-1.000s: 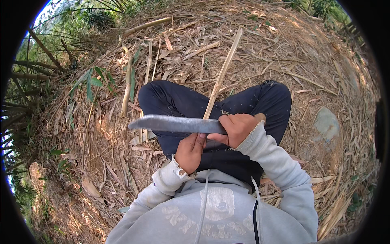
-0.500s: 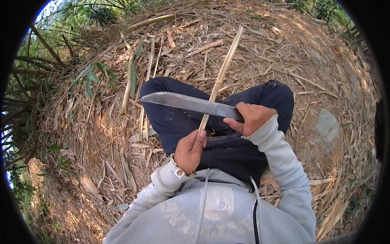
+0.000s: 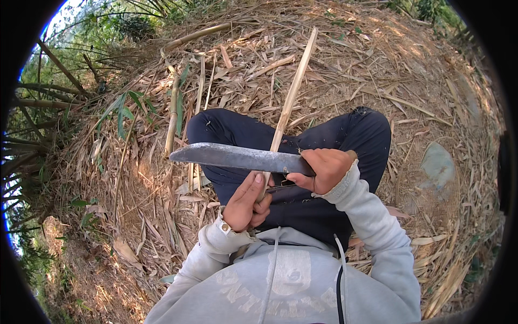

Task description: The person uses a large knife to shave and smooth the surface of a bamboo strip while sitting on the ground.

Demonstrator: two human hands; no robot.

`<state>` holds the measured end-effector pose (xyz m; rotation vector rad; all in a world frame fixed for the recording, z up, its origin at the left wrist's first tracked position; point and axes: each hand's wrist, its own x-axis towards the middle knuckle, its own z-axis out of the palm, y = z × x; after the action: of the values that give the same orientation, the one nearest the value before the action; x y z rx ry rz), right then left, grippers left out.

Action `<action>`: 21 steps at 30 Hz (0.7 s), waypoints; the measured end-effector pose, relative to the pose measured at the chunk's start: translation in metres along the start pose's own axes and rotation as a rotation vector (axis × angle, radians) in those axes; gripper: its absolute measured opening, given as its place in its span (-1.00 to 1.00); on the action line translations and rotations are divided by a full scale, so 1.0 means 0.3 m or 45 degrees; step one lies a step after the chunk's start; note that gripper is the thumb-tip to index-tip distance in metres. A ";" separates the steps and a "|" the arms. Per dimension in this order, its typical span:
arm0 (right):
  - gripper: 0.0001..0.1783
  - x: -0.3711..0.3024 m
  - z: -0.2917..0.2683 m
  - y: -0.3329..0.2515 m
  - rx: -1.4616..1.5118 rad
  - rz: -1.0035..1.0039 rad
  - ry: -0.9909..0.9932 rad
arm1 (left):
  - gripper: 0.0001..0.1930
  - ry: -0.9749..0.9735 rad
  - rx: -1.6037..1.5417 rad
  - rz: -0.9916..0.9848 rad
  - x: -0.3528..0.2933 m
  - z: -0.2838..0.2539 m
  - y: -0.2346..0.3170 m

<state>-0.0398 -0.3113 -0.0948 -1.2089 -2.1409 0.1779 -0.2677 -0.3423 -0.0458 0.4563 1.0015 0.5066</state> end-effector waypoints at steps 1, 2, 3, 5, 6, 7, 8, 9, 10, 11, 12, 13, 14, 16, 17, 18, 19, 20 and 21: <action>-0.36 0.000 0.013 -0.004 0.030 0.011 0.048 | -0.65 -0.033 -0.026 -0.015 0.001 -0.011 0.001; -0.36 -0.001 0.027 -0.011 0.042 0.017 0.063 | -0.65 -0.065 -0.051 -0.030 0.003 -0.022 0.004; -0.35 -0.005 0.035 -0.018 0.048 0.018 0.069 | -0.65 -0.117 -0.115 -0.050 0.004 -0.033 0.005; -0.34 -0.005 0.047 -0.024 0.061 0.004 0.081 | -0.66 -0.042 -0.157 0.022 0.026 -0.029 -0.022; -0.34 -0.009 0.052 -0.025 0.068 -0.009 0.083 | -0.66 -0.042 -0.160 0.024 0.026 -0.029 -0.025; -0.34 -0.011 0.053 -0.027 0.074 -0.021 0.086 | -0.66 -0.043 -0.162 0.026 0.027 -0.029 -0.025; -0.34 -0.007 0.042 -0.024 0.041 -0.006 0.061 | -0.65 -0.080 -0.145 -0.001 0.016 -0.036 -0.010; -0.35 0.003 0.022 -0.015 0.008 0.009 0.033 | -0.65 -0.117 -0.130 -0.030 0.009 -0.042 -0.003; -0.35 0.009 0.010 -0.001 -0.025 0.024 0.005 | -0.65 -0.159 -0.180 -0.056 0.006 -0.048 -0.009; -0.36 0.009 0.010 0.023 -0.024 0.083 0.033 | -0.65 -0.200 -0.231 -0.083 0.001 -0.056 -0.020; -0.38 0.009 0.016 0.061 -0.047 0.108 0.140 | -0.65 -0.250 -0.280 -0.106 0.001 -0.056 -0.026; -0.38 -0.003 0.026 0.060 -0.002 0.159 0.109 | -0.66 -0.196 -0.253 -0.089 0.001 -0.045 -0.029; -0.39 -0.014 0.028 0.052 0.043 0.211 0.078 | -0.66 -0.200 -0.249 -0.085 0.002 -0.040 -0.027; -0.39 0.008 -0.013 -0.005 -0.009 0.102 -0.009 | -0.66 -0.189 -0.248 -0.077 -0.001 -0.039 -0.027; -0.39 0.023 -0.031 -0.022 -0.035 0.046 -0.049 | -0.67 -0.185 -0.249 -0.075 -0.004 -0.039 -0.026; -0.39 0.030 -0.034 -0.013 -0.055 0.050 -0.032 | -0.67 -0.172 -0.253 -0.074 -0.013 -0.042 -0.033; -0.39 0.035 -0.039 0.014 -0.074 0.060 -0.017 | -0.67 -0.161 -0.258 -0.080 -0.023 -0.043 -0.040; -0.39 0.040 -0.040 0.045 -0.093 0.070 -0.003 | -0.67 -0.165 -0.278 -0.087 -0.032 -0.052 -0.046; -0.43 0.048 -0.039 0.088 -0.098 0.190 0.076 | -0.67 -0.183 -0.293 -0.089 -0.034 -0.062 -0.045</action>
<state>-0.0191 -0.2871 -0.0899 -1.4017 -2.0233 0.1233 -0.2858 -0.3567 -0.0554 0.2471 0.8070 0.5121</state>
